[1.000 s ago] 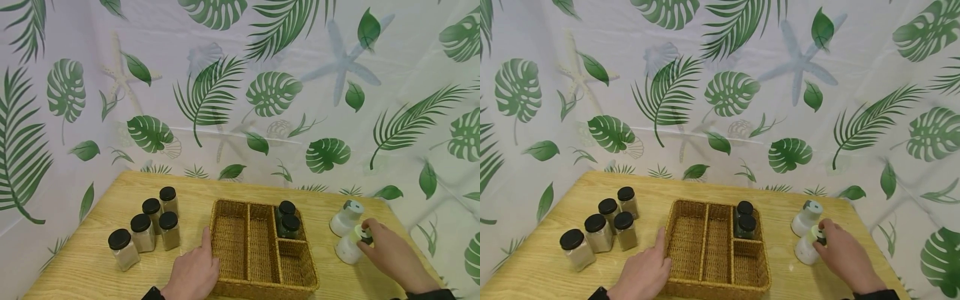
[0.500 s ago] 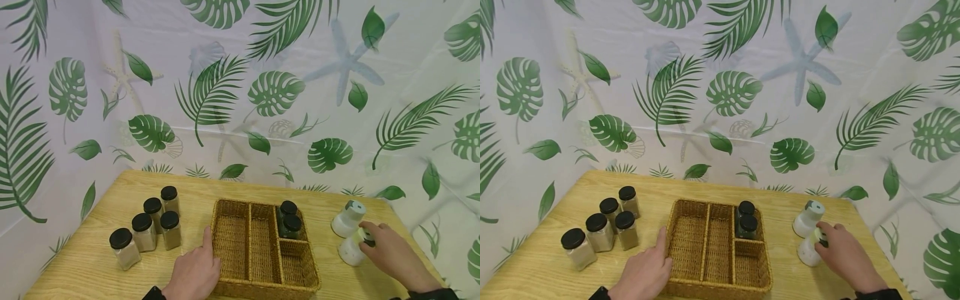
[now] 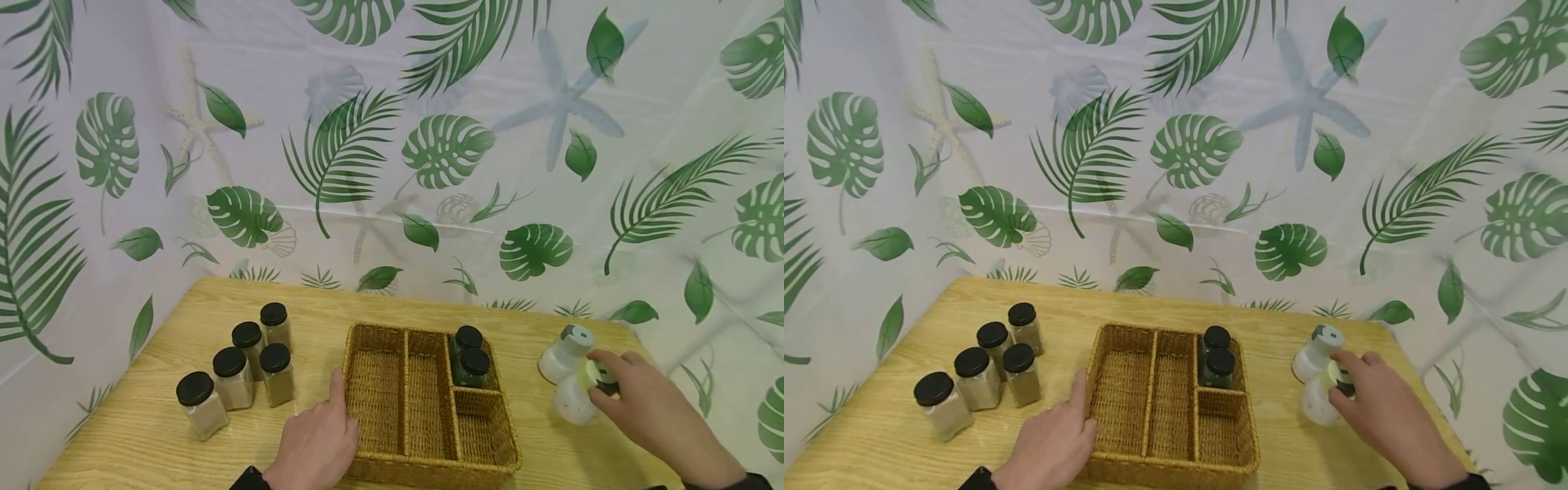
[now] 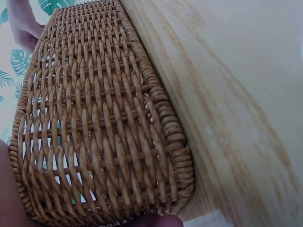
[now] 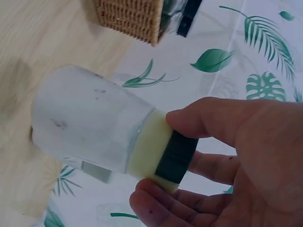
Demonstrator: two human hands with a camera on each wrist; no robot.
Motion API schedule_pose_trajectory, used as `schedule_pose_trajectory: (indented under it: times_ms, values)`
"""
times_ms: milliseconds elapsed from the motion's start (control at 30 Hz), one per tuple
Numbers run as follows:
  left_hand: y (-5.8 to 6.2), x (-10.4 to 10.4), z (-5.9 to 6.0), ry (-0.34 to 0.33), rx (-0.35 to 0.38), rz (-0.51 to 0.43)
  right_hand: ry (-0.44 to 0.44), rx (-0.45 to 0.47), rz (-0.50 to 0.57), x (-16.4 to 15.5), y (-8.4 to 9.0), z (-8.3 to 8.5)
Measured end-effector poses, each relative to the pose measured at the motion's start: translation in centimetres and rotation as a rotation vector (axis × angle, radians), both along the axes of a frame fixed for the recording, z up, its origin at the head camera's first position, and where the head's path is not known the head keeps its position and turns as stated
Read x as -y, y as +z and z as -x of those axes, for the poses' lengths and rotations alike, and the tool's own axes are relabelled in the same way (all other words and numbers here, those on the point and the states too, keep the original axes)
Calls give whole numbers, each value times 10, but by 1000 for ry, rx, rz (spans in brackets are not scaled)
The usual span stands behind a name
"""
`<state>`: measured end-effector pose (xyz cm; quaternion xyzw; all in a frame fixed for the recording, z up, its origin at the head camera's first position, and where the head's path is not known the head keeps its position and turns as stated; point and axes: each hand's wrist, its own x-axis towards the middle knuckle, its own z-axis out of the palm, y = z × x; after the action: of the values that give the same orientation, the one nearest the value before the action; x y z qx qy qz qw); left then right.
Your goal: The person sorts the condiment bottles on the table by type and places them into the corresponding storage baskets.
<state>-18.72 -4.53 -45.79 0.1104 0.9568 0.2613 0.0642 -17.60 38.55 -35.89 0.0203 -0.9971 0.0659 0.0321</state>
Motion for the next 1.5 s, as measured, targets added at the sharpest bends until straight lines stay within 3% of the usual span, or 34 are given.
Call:
schedule_pose_trajectory:
  times_ms: [600,1033,1267,1500]
  values:
    - [1,3,0,-5,35,-9,118,-72,11,58,47,-18]
    - [1,2,-2,-4,5,-13,188,-49,51,104,63,-24]
    - [2,3,-1,-17,32,-29,242,6,102,127,65,-24]
    - [1,0,-1,-19,61,-29,308,-7,77,147,64,-21]
